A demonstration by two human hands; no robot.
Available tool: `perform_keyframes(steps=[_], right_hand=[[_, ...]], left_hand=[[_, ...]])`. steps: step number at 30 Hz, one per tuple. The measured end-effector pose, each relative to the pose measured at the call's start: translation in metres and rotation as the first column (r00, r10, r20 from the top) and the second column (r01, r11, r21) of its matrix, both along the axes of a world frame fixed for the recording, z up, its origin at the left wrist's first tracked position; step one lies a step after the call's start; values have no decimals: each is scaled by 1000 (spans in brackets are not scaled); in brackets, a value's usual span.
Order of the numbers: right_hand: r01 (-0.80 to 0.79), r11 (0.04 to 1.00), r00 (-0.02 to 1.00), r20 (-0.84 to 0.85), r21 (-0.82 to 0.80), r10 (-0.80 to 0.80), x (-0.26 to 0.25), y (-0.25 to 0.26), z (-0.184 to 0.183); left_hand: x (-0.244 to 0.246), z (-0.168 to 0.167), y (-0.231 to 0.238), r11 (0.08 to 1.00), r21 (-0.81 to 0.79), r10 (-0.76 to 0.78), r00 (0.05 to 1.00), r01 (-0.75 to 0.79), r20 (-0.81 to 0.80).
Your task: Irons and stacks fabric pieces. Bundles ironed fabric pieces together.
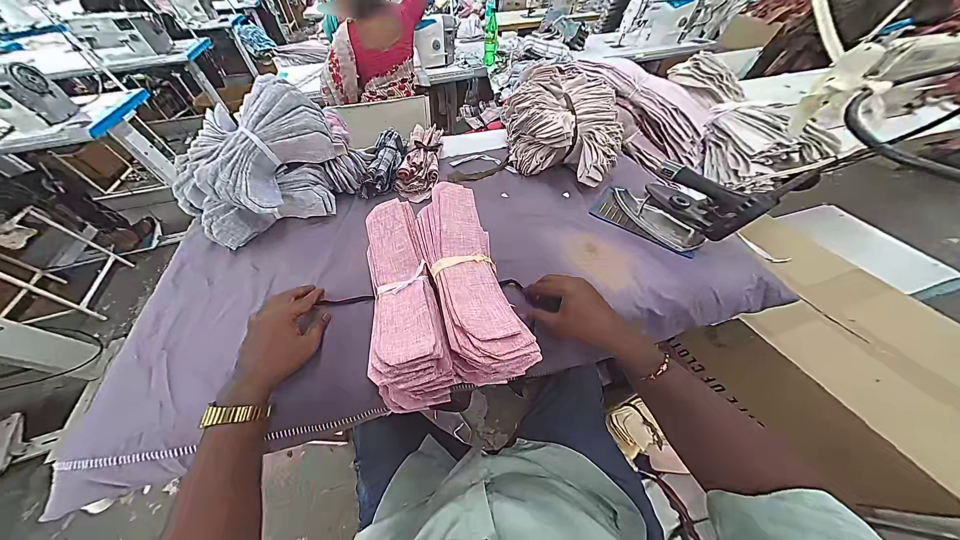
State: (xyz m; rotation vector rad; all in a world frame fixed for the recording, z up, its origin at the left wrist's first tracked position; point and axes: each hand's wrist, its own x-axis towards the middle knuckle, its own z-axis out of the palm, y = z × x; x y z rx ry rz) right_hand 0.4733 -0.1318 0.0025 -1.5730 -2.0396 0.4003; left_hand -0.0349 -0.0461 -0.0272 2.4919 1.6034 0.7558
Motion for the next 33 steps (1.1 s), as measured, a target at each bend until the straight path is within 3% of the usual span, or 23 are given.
perform_keyframes(steps=[3, 7, 9, 11, 12, 14, 16, 18, 21, 24, 28, 33], right_hand=[[35, 996, 982, 182, 87, -50, -15, -1, -17], [168, 976, 962, 237, -136, -133, -17, 12, 5], [149, 964, 954, 288, -222, -81, -14, 19, 11], [107, 973, 960, 277, -203, -48, -10, 22, 12], [86, 988, 969, 240, -128, -53, -9, 21, 11], [18, 982, 998, 58, 188, -29, -15, 14, 11], [-71, 888, 967, -187, 455, 173, -33, 0, 28], [-191, 821, 877, -282, 539, 389, -52, -21, 56], [-381, 812, 859, -157, 442, 488, -64, -39, 79], [-489, 822, 858, -11, 293, 514, -64, -39, 91], [-494, 820, 856, -4, 289, 517, -64, -38, 95], [-415, 770, 898, 79, 485, 434, -72, -46, 86]], left_hand=[[-20, 0, -5, 996, -3, 88, 991, -89, -98], [-30, 29, -11, 981, -138, 118, 982, -138, -147], [-36, 42, -13, 964, -217, 144, 987, -155, -68], [-36, 50, -18, 964, -207, 190, 976, -166, 102], [-32, 53, -21, 967, -179, 217, 954, -181, 206], [-17, 53, -26, 977, -104, 213, 887, -186, 410], [7, 50, -29, 992, -6, 105, 811, -125, 576], [40, 54, -35, 995, 100, -62, 751, -5, 657], [91, 72, -45, 949, 201, -314, 744, 241, 589], [130, 96, -45, 909, 142, -413, 794, 393, 446], [158, 115, -36, 926, -15, -363, 901, 377, 236], [171, 127, -32, 903, -198, -375, 924, 382, 71]])
